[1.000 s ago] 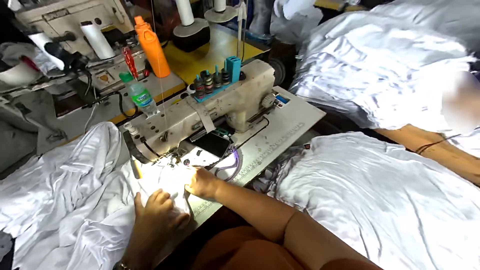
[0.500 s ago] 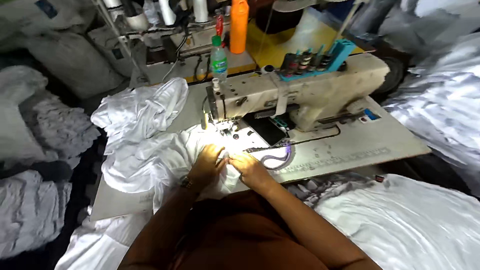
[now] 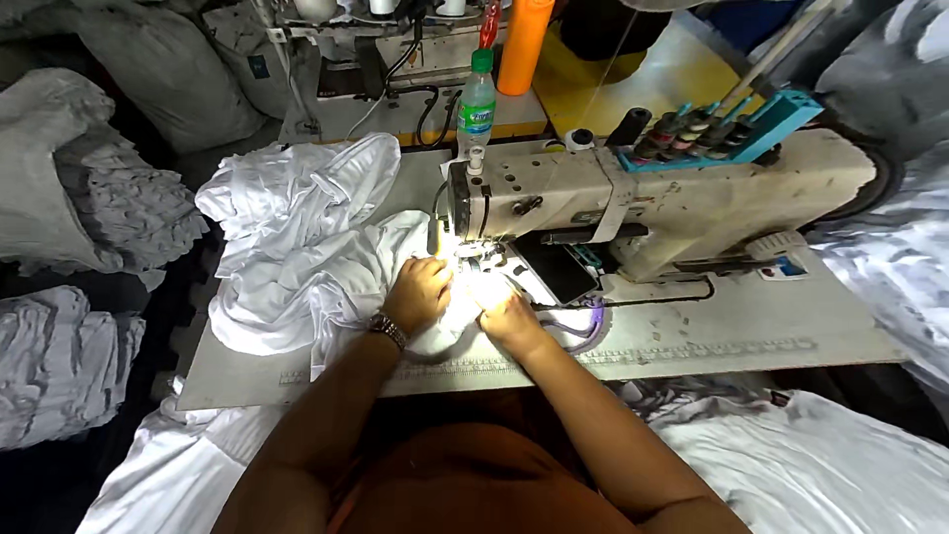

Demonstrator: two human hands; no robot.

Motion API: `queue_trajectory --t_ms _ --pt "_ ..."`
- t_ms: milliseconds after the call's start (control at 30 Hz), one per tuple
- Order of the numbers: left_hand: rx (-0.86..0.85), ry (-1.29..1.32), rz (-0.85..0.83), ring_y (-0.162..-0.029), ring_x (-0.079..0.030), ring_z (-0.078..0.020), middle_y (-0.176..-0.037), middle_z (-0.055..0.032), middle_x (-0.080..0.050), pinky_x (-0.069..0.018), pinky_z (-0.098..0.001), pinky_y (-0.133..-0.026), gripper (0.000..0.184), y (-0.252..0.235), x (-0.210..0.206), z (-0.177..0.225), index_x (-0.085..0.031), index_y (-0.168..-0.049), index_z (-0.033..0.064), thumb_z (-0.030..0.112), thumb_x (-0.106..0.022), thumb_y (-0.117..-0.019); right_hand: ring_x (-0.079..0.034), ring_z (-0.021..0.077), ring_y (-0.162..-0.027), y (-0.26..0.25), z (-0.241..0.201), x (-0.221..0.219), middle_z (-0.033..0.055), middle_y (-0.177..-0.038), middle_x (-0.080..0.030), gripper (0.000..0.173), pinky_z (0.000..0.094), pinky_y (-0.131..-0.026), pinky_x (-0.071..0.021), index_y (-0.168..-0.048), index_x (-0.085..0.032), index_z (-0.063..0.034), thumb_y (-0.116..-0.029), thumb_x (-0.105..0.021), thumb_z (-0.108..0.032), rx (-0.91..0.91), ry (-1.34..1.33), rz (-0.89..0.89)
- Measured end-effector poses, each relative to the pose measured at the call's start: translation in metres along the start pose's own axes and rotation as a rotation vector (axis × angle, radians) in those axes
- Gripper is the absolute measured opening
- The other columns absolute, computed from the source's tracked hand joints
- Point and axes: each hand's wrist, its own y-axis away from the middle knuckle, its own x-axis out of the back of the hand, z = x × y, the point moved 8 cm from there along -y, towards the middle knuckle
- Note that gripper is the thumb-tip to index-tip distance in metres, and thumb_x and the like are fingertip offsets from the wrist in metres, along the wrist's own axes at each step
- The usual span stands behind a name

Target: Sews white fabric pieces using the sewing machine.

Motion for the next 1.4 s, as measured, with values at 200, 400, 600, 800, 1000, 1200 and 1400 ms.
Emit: queue_trajectory --t_ms 200,400,600,800,1000,1200,1400 --pt "-0.088 -0.035 -0.042 -0.129 -0.060 -0.0225 -0.131 -0.0032 -0.069 -0.0363 -0.0586 -0.116 0.036 0.004 0.003 0.015 -0.075 -0.122 0.0191 0.039 -0.053 -0.1012 -0.062 0.0303 -0.128 0.024 0.039 0.077 0.0110 -0.128 -0.071 0.027 0.0519 -0.110 -0.0488 -0.114 -0.078 -0.0090 -0.0974 -0.056 -0.005 -0.166 0.065 0.143" --pt "-0.101 -0.035 -0.068 -0.129 -0.060 -0.0278 -0.134 -0.0085 -0.067 -0.0348 -0.0624 -0.114 0.038 0.005 0.000 0.016 -0.076 -0.120 0.0200 0.044 -0.055 -0.0984 -0.051 0.0481 -0.136 0.102 0.151 0.175 0.0313 -0.139 -0.058 0.033 0.0584 -0.114 -0.0420 -0.128 -0.065 0.0047 -0.1045 -0.049 -0.011 -0.675 0.326 0.332" --pt "-0.111 -0.029 -0.081 -0.130 -0.059 -0.0297 -0.134 -0.0093 -0.067 -0.0343 -0.0649 -0.114 0.040 0.010 0.000 0.019 -0.075 -0.121 0.0218 0.047 -0.052 -0.0991 -0.051 0.0454 -0.139 0.120 0.156 0.154 0.0281 -0.144 -0.057 0.039 0.0573 -0.115 -0.0421 -0.136 -0.062 0.0035 -0.1003 -0.053 -0.007 -0.643 0.286 0.271" --pt "-0.095 -0.006 -0.115 -0.134 -0.056 -0.0315 -0.138 -0.0117 -0.064 -0.0322 -0.0648 -0.116 0.040 0.010 -0.002 0.017 -0.073 -0.126 0.0214 0.042 -0.052 -0.0981 -0.065 0.0378 -0.118 0.102 0.163 0.251 0.0310 -0.123 -0.066 0.034 0.0458 -0.104 -0.0523 -0.123 -0.067 0.0085 -0.1059 -0.048 -0.014 -0.510 0.242 0.613" --pt "-0.089 0.007 -0.116 -0.135 -0.055 -0.0306 -0.140 -0.0112 -0.063 -0.0325 -0.0626 -0.116 0.040 0.010 -0.003 0.016 -0.072 -0.127 0.0228 0.043 -0.052 -0.0978 -0.057 0.0219 -0.130 0.067 0.290 0.319 0.0205 -0.140 -0.059 0.054 0.0373 -0.114 -0.0435 -0.140 -0.054 0.0029 -0.1086 -0.043 -0.039 -0.812 -0.013 0.707" --pt "0.008 0.091 -0.248 -0.144 -0.047 -0.0325 -0.150 -0.0131 -0.056 -0.0247 -0.0669 -0.119 0.065 0.012 -0.004 0.010 -0.065 -0.134 0.0098 0.060 -0.053 -0.0935 -0.059 0.0081 -0.123 0.074 0.352 0.309 0.0055 -0.136 -0.062 0.054 0.0333 -0.110 -0.0463 -0.138 -0.058 -0.0075 -0.1056 -0.047 -0.050 -0.844 -0.210 0.608" --pt "0.034 0.080 -0.288 -0.144 -0.047 -0.0318 -0.149 -0.0123 -0.056 -0.0242 -0.0671 -0.119 0.067 0.011 0.001 -0.010 -0.063 -0.135 0.0082 0.060 -0.056 -0.0928 -0.065 0.0147 -0.116 0.086 0.306 0.297 0.0106 -0.131 -0.065 0.050 0.0387 -0.102 -0.0532 -0.137 -0.058 -0.0043 -0.1107 -0.035 -0.041 -0.923 -0.179 0.759"
